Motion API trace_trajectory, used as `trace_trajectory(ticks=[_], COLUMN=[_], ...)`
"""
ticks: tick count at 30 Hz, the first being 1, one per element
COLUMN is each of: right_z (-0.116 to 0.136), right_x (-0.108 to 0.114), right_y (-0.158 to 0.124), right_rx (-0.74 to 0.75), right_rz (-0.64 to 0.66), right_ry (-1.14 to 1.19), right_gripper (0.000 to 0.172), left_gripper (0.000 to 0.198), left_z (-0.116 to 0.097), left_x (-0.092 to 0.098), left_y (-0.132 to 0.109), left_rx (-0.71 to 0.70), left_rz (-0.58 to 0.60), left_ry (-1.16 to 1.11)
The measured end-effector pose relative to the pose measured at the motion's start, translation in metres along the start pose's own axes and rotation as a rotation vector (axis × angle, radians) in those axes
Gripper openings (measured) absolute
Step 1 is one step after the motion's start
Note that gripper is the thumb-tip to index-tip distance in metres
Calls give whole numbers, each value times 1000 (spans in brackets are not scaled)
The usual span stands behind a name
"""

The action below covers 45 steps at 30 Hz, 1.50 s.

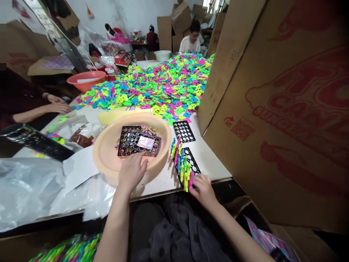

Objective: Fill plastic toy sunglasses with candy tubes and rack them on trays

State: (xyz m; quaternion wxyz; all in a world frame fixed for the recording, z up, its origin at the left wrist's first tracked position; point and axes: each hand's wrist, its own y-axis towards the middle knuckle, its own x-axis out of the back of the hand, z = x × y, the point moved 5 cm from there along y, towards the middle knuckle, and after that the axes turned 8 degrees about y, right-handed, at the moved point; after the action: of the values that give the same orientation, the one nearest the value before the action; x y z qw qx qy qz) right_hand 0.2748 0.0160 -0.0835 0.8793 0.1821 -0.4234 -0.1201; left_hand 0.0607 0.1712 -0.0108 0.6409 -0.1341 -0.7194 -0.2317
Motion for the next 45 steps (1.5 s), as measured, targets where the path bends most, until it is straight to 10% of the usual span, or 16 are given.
trace_trajectory(ticks=[7,14,23,45], right_z=[-8,-12,-7,-1], right_x=[-9,-12,-12,-33], right_y=[-6,-11,-12,-9], right_rx=[-75,-74,-25,-96], right_rz=[26,-50,-24,-61], right_ry=[18,30,35,60], right_gripper=[12,16,20,20], left_gripper=[38,17,17,9], left_z=[3,-32,-128,-112], left_x=[3,-9,-84,-102], left_y=[4,-58,-97,-72], left_rx=[-6,123,116,57], left_rz=[-7,-526,-265,-214], left_ry=[-11,-376,-470,-538])
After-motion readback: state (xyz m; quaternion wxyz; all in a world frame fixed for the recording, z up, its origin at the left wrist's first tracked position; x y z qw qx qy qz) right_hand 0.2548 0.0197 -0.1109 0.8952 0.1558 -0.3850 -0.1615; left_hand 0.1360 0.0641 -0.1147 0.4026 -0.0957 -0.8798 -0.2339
